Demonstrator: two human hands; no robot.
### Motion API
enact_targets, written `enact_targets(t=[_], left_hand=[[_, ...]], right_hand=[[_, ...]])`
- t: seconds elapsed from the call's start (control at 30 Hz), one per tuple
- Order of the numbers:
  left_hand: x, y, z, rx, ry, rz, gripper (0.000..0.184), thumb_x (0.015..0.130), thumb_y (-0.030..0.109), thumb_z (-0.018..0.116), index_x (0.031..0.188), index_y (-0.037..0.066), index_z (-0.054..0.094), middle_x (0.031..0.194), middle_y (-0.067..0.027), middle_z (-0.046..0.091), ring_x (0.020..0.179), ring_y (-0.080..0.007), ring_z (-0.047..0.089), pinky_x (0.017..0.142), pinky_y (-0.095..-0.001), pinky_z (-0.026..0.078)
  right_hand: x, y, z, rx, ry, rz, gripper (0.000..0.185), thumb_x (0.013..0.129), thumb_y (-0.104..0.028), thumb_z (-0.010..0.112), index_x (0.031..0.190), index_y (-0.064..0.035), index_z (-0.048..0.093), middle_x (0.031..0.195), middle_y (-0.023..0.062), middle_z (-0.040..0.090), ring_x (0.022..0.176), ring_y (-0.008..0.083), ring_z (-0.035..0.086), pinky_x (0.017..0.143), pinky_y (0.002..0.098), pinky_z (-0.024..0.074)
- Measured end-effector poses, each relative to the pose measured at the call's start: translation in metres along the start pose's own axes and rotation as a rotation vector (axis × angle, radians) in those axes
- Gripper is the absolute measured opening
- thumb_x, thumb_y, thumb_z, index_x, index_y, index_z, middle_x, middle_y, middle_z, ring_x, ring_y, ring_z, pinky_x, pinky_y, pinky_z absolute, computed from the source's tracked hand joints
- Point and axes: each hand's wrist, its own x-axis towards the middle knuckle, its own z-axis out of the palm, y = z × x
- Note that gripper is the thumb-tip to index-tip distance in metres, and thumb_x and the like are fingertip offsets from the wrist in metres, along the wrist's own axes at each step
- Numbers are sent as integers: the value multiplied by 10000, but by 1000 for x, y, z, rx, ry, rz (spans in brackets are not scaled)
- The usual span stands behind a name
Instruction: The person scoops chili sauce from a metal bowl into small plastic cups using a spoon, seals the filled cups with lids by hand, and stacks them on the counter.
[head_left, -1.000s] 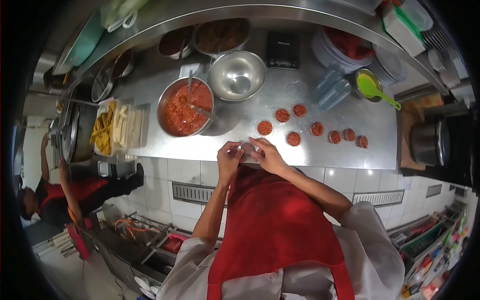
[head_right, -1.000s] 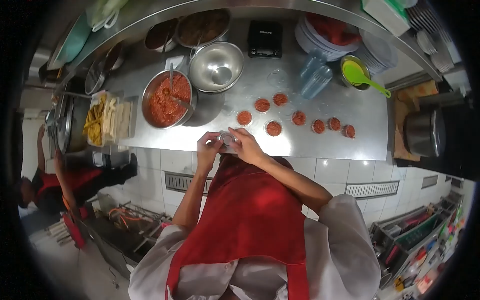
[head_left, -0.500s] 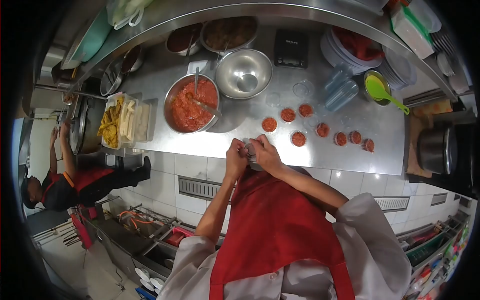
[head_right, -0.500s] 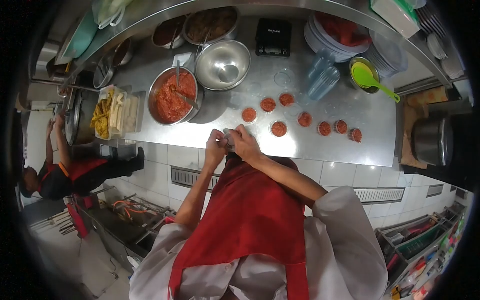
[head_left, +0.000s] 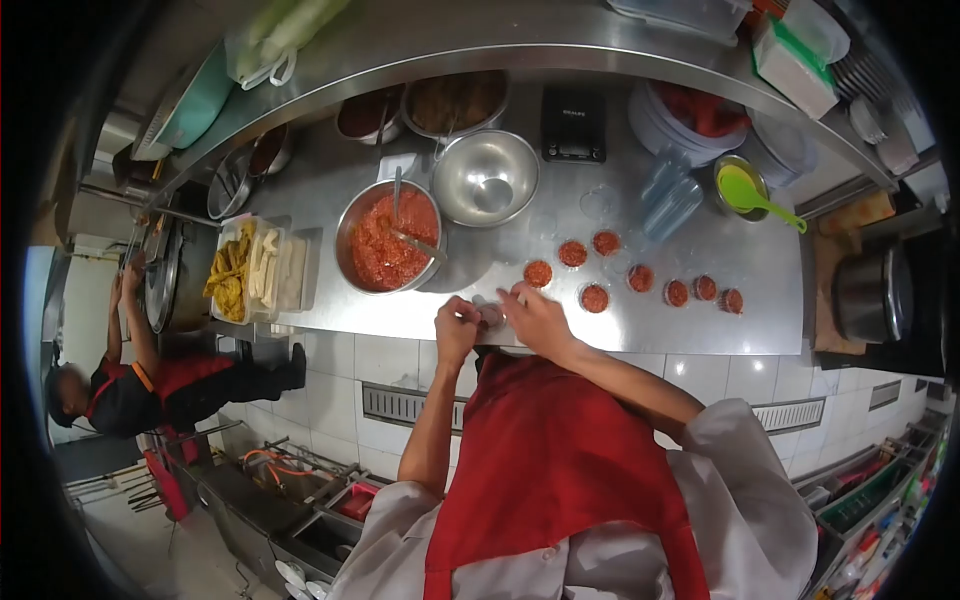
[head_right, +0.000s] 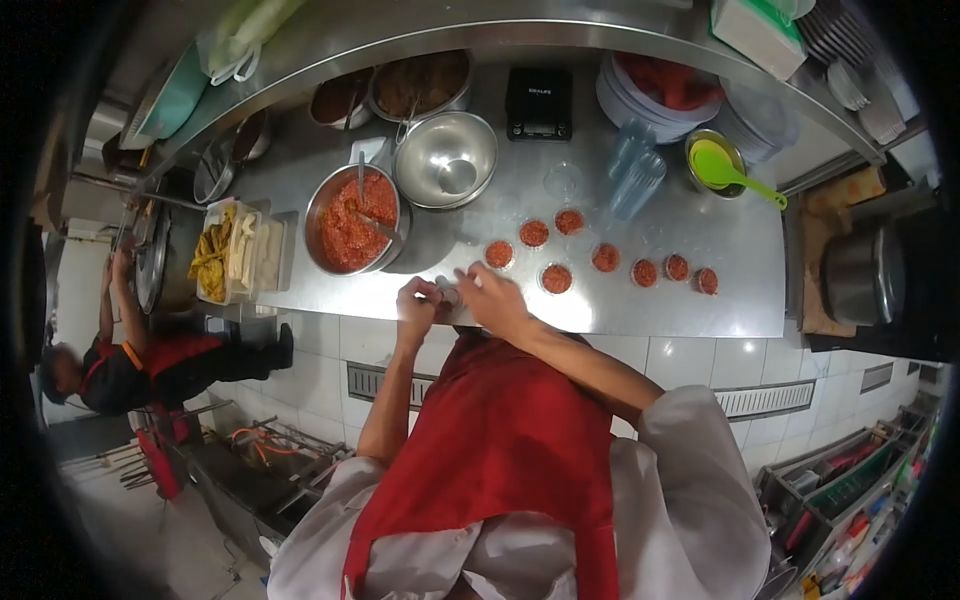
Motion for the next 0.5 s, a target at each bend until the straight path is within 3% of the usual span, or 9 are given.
enact_targets(t=[0.07,0.1,0.2,0.23,0.33,0.37,0.5], left_hand=[[17,-17,-1,-4,52,53,103,868,-14,726,943,-26,656,831,-139,683,704,-241,708,567,-372,551],[15,21,-11,-81,-14,-158,198,861,52,763,1032,5,675,888,-167,682,788,-310,701,666,-416,549],[19,17,-8,162,35,143,284,868,106,783,1122,31,681,992,-189,659,869,-341,679,744,-434,546],[9,48,-11,227,24,114,401,835,161,829,1197,59,690,1092,-169,630,996,-359,623,851,-448,527],[-5,77,-11,533,-32,357,503,792,192,855,1254,81,689,1163,-145,614,1072,-375,572,912,-450,503],[-6,67,-5,523,-69,297,584,759,202,869,1300,90,680,1216,-123,608,1102,-386,537,925,-451,489],[-3,68,5,534,73,409,466,870,184,775,1309,64,671,1258,-125,615,1094,-363,552,898,-415,493]], right_hand=[[17,0,-36,-214,165,-31,639,825,-303,793,1368,-33,591,1179,128,572,1184,340,565,952,475,467],[23,3,-46,-296,122,38,815,768,-384,839,1429,-20,531,1205,134,594,1244,329,484,1020,500,365],[30,34,-37,-509,69,-94,847,778,-373,835,1459,-6,490,1204,136,607,1178,315,513,993,501,383],[30,38,-35,-519,-10,-119,826,796,-333,819,1465,10,475,1212,141,617,1181,316,516,999,524,372],[29,42,-30,-531,-12,-140,815,817,-289,800,1483,19,445,1192,153,628,1186,322,528,1018,513,365],[25,42,-30,-462,-19,-121,814,818,-272,799,1488,16,437,1193,159,630,1182,325,532,1014,505,374],[8,17,-64,-176,-39,-71,823,814,-177,800,1507,14,397,1197,187,630,1159,348,542,983,475,424]])
